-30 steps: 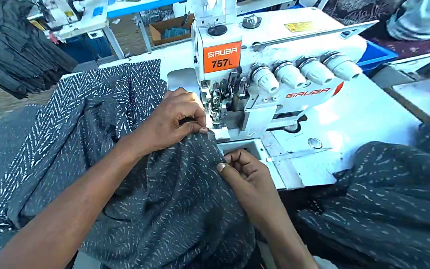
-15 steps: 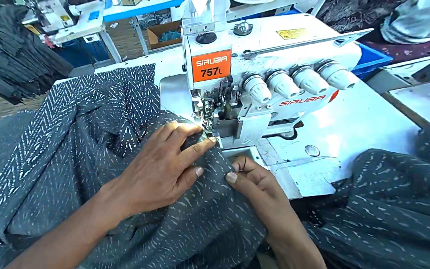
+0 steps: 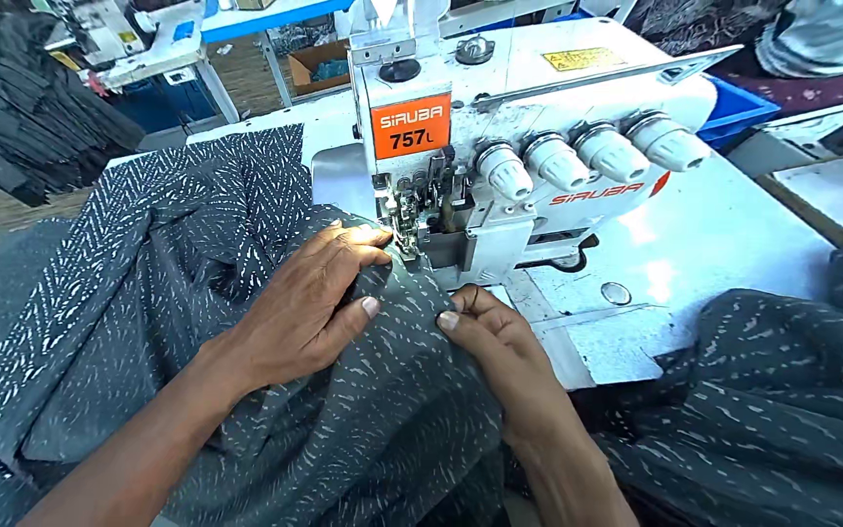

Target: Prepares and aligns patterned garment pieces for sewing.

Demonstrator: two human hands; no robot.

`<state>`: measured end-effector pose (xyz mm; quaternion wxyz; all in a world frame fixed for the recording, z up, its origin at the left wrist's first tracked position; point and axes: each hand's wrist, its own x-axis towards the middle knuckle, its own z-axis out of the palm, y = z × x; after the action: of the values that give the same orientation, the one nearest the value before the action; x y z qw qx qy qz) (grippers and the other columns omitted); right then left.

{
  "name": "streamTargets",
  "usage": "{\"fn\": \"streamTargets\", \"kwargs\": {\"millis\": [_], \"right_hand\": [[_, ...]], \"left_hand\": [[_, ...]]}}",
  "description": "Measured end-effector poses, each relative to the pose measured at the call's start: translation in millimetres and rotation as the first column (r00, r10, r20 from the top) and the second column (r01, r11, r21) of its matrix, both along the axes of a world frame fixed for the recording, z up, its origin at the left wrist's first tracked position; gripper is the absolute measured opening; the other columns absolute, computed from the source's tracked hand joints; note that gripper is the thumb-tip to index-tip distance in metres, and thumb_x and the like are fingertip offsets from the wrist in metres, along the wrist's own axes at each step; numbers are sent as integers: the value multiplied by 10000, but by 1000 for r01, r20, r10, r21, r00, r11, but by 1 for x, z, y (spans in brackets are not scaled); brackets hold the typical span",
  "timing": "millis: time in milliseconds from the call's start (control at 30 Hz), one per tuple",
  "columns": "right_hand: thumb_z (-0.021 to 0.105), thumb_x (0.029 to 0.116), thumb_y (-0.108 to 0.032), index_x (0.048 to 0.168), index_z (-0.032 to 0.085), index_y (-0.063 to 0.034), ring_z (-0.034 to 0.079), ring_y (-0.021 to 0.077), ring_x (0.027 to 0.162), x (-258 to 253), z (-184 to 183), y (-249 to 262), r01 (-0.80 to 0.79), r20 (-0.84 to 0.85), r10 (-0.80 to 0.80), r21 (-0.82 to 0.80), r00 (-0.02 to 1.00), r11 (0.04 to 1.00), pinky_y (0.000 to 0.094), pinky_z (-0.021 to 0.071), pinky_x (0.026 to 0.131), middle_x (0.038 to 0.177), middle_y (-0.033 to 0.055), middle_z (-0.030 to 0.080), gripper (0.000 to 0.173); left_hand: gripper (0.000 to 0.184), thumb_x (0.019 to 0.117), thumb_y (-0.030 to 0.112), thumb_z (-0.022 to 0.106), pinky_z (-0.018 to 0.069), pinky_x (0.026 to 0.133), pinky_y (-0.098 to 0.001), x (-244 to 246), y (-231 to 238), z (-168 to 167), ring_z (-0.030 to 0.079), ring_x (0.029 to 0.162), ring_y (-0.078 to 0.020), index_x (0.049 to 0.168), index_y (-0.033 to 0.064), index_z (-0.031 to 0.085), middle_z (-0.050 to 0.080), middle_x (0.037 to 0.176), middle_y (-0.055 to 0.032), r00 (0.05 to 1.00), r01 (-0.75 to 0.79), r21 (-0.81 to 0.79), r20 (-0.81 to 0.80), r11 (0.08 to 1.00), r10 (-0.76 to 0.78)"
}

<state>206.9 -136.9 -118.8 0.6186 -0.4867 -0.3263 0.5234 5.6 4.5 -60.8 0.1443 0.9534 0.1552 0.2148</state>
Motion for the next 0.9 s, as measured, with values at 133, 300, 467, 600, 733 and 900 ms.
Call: {"fn": "streamTargets", "kwargs": {"millis": [133,300,467,600,733,900], "right_hand": [[636,944,-193,931,609,-114,547,102,536,-4,1,-6,44,57,-47,45,997,998,235,468,487,639,56,558,85],[642,940,-198,941,607,-127,520,98,526,-2,3,-9,19,83,-22,38,996,999,234,449,478,633,45,528,80],[637,949,-183,926,601,-119,514,97,502,-8,5,-4,72,120,-75,35,990,997,226,428,457,606,42,539,77],[628,963,-201,948,589,-123,503,112,490,-21,7,-1,97,184,-102,34,978,995,241,404,437,604,41,527,88],[617,985,-207,963,591,-128,599,89,574,-29,-3,-29,26,412,-79,132,908,991,252,503,491,696,-17,620,85],[637,953,-330,980,638,-183,608,10,589,-20,-15,-53,-34,766,-22,57,642,998,252,517,486,695,-98,626,150]], "left_hand": [[440,1079,316,376,280,1256,-515,-4,-28,5,440,1455,-207,1347,74,627,533,1513,-51,989,-136,125,-47,983,143],[479,1091,313,315,347,1227,-443,-12,-42,2,458,1442,-179,1384,84,617,566,1486,-31,981,-187,70,-29,980,190],[495,1098,298,290,256,1269,-470,-11,4,6,387,1492,-174,1433,66,571,502,1554,-27,994,-36,5,-104,999,36],[488,1087,223,281,205,1286,-471,1,54,15,373,1502,-171,1438,53,574,507,1551,-42,985,92,-1,-149,996,-92],[449,1079,251,425,394,1172,-508,-41,15,23,478,1423,-286,1469,58,535,484,1561,-105,947,-270,267,-100,925,305],[792,911,600,627,456,836,-794,-208,-49,-41,601,1093,-560,1419,-2,545,552,1326,-338,489,-862,6,-248,507,836]]}}
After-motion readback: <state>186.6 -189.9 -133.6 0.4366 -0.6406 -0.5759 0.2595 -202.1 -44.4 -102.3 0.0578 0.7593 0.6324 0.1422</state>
